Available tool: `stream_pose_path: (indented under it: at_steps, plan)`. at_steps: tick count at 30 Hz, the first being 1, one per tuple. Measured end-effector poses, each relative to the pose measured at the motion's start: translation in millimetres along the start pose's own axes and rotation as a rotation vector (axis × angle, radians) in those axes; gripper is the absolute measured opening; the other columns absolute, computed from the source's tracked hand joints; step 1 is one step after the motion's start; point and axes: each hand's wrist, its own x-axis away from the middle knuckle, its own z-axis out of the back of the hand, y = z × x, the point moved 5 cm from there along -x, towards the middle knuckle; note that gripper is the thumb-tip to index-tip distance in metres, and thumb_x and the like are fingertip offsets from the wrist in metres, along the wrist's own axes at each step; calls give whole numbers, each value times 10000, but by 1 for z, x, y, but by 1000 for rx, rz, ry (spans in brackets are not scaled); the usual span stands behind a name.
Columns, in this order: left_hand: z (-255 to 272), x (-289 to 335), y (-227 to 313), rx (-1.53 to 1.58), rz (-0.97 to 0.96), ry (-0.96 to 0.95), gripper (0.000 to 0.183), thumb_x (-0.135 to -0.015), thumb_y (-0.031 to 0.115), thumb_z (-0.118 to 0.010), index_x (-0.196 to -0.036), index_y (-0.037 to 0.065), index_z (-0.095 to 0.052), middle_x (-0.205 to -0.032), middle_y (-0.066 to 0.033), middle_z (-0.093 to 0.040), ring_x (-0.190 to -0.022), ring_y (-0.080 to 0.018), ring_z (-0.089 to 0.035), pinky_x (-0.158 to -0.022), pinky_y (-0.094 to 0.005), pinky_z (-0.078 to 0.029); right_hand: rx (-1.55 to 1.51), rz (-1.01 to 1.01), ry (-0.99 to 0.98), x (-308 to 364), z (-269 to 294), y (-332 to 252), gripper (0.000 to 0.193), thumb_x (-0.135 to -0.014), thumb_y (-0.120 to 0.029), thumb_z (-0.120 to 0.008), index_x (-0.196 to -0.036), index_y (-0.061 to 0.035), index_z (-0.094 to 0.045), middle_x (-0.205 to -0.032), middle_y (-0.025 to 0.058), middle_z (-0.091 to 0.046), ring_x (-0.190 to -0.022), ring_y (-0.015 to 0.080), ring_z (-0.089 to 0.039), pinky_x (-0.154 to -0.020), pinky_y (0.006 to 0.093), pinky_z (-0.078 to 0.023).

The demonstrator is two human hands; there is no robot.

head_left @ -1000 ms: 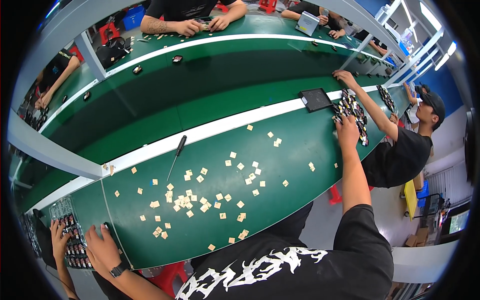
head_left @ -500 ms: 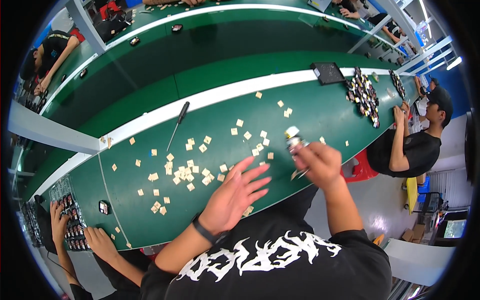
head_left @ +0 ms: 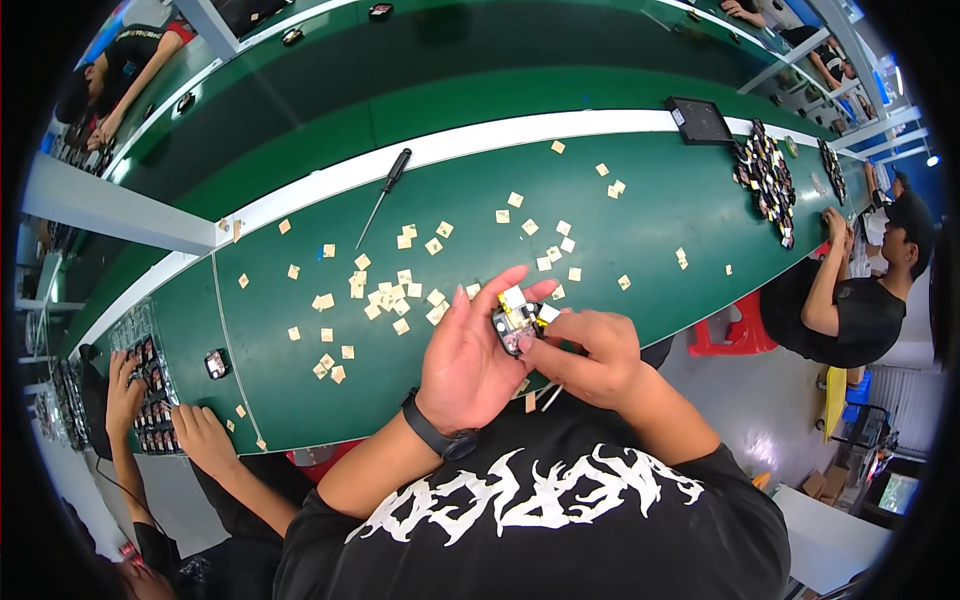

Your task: Assembling small internal electronic components into a housing on an assembly line.

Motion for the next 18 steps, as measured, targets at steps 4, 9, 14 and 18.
stream_pose_path:
  at_steps: [4, 9, 14, 18]
  plan:
    - [5, 8, 6, 21, -21, -1, 625, -1047, 476, -396, -1524, 78, -325, -1497, -219, -429, -1363, -417, -451, -1145, -522, -364, -113, -39, -12, -12, 14, -6, 301, -673, -58, -792, -970, -106, -781, -855, 25, -617, -567, 137, -554, -453, 267, -406]
    - [20, 32, 33, -401, -245, 192, 425, -1019, 37, -421, -1443, 41, -385, -1517, -235, -418, -1374, -369, -486, -1117, -454, -446, 150, -123, 28, 8, 18, 13, 341, -649, -31, -812, -981, -99, -774, -884, 37, -601, -583, 135, -535, -453, 275, -394]
    - [26, 46, 53, -542, -290, 315, 369, -1017, 1, -404, -1385, 22, -429, -1451, -249, -498, -1337, -334, -528, -1111, -437, -441, 283, -83, -155, 41, 3, 23, 312, -696, -67, -777, -1005, -112, -767, -924, 30, -593, -598, 149, -524, -478, 286, -417]
    - [30, 51, 64, -739, -237, 306, 444, -1011, 2, -413, -1455, 22, -415, -1380, -229, -582, -1262, -233, -548, -1093, -383, -401, 290, -65, -218, 48, -2, 21, 314, -718, -80, -759, -1029, -121, -762, -936, 25, -594, -615, 145, -523, -495, 288, -433]
